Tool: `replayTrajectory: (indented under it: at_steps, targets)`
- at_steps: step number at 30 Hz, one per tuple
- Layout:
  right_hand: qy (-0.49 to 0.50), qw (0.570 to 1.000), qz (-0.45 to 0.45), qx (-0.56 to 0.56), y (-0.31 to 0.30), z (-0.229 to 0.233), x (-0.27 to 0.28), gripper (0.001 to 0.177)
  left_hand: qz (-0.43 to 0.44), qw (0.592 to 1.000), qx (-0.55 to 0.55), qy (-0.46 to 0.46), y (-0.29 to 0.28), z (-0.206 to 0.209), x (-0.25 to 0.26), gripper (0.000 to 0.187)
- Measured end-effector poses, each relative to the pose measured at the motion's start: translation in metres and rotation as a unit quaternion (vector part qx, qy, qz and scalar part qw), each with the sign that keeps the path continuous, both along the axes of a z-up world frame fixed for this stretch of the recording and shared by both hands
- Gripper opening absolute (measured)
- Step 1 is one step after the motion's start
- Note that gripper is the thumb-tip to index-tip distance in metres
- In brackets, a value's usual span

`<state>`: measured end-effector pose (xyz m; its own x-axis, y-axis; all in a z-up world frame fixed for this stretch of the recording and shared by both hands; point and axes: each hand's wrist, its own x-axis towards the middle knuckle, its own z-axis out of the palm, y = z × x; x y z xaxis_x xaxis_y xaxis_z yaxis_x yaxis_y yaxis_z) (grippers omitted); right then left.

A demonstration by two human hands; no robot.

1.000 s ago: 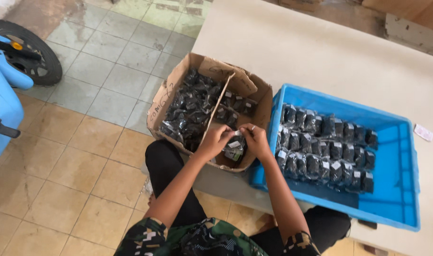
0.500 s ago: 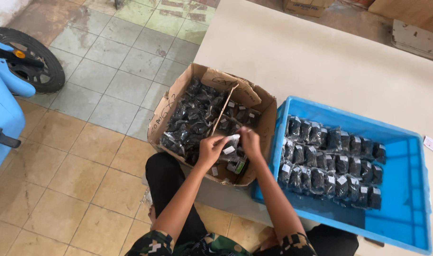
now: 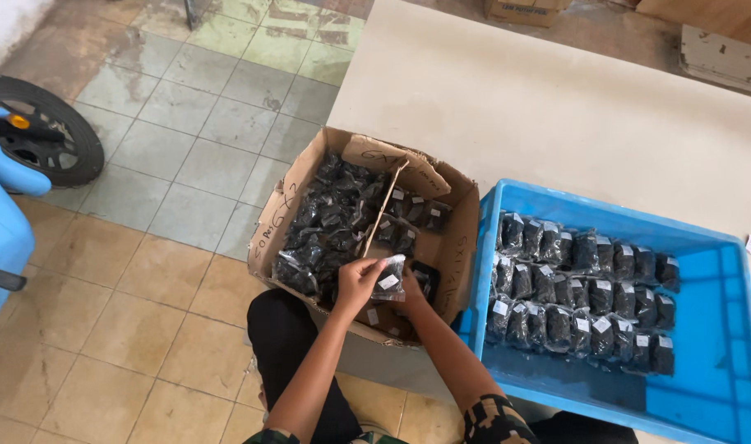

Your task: The person picks up small objects packaged in plastic bags from a cardboard box and places them into a blue plastic bin.

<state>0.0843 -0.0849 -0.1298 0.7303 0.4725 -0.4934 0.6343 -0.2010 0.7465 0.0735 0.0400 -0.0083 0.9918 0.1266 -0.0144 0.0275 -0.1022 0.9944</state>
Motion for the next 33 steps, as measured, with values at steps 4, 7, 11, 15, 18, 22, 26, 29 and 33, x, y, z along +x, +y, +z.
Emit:
replayTrajectory:
  at_steps: [4,7,11,15,18,22,26,29,33]
  targets:
    - [0.116,0.857,-0.173,0.471,-0.005,0.022,0.003,0.021,0.001,1.000,-0.005,0.005,0.000,0.010,0.001,0.011]
    - [0.134,0.638,-0.311,0.691,-0.013,0.032,0.012,0.020,0.009,1.000,-0.010,0.001,0.000,0.023,0.001,0.012]
    - [0.078,0.258,-0.354,0.895,-0.021,0.055,0.006,0.018,0.020,0.999,-0.026,-0.016,0.002,0.025,-0.004,0.012]
    - [0.029,-0.031,-0.329,0.943,-0.029,0.085,0.004,0.028,0.014,0.998,-0.027,-0.056,0.005,0.022,-0.011,0.011]
    - [0.077,-0.142,-0.271,0.949,-0.047,0.102,0.005,0.053,0.003,0.996,-0.008,-0.085,0.000,0.019,-0.020,0.011]
    - [0.060,-0.123,-0.269,0.953,-0.052,0.122,0.003,0.056,-0.030,0.994,0.020,-0.108,-0.010,0.029,-0.034,0.009]
    - [0.027,-0.149,-0.269,0.951,-0.043,0.135,-0.006,0.043,-0.065,0.979,0.055,-0.187,-0.018,0.035,-0.042,0.008]
    - [0.000,-0.135,-0.216,0.967,-0.038,0.139,-0.012,0.046,-0.085,0.965,0.084,-0.233,-0.024,0.037,-0.047,0.009]
    - [-0.048,-0.062,-0.192,0.978,-0.035,0.134,-0.017,0.049,-0.100,0.951,0.113,-0.270,-0.027,0.036,-0.055,0.007]
